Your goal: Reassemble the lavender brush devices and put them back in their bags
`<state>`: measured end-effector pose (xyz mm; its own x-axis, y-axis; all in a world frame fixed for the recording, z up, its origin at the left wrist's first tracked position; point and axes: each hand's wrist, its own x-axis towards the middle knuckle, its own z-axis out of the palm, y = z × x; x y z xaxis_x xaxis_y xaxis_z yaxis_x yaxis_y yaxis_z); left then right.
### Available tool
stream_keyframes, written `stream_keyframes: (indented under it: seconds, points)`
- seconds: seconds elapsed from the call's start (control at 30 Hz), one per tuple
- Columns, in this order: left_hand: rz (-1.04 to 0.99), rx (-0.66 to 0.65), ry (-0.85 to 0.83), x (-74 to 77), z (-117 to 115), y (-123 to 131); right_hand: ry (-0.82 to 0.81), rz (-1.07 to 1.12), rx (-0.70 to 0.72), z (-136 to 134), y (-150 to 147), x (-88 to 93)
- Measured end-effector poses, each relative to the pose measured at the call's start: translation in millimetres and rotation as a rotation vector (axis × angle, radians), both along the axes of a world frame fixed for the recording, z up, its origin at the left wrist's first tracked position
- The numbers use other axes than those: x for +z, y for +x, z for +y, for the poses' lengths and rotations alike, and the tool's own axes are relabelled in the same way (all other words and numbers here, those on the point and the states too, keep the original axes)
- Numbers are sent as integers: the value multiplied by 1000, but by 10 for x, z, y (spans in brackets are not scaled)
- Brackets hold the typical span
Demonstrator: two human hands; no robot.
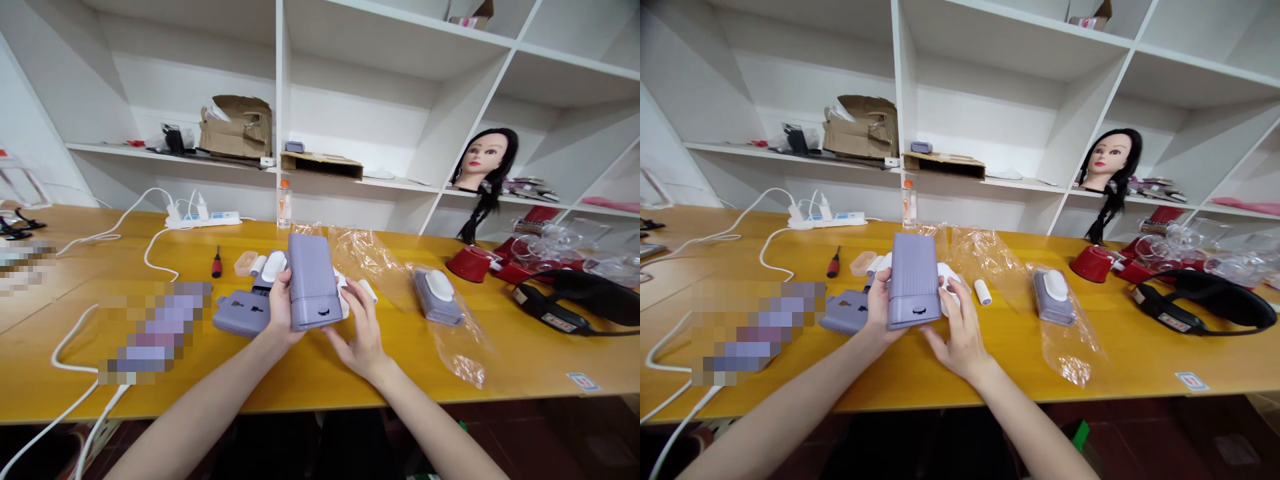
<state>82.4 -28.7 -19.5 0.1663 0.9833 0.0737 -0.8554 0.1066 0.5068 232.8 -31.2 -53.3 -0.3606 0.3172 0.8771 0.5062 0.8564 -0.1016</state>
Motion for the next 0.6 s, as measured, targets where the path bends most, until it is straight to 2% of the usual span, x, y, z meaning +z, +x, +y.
stream_keyframes:
  seconds: [0.13,0.23,0.37,0.53,0.6]
  points:
    - [-1,-43,22,28,-8,5,25,44,15,5,12,-21]
    - [12,-18,-9,64,-11,15,21,54,19,8,26,-35]
    - [55,68,-8,69,-19,56,-31,51,34,1,24,-43]
    - [18,300,-7,7,15,107,-260,54,-23,-34,-48,-36]
    - [-2,342,-10,-1,25,114,-325,62,-69,-39,-86,-26]
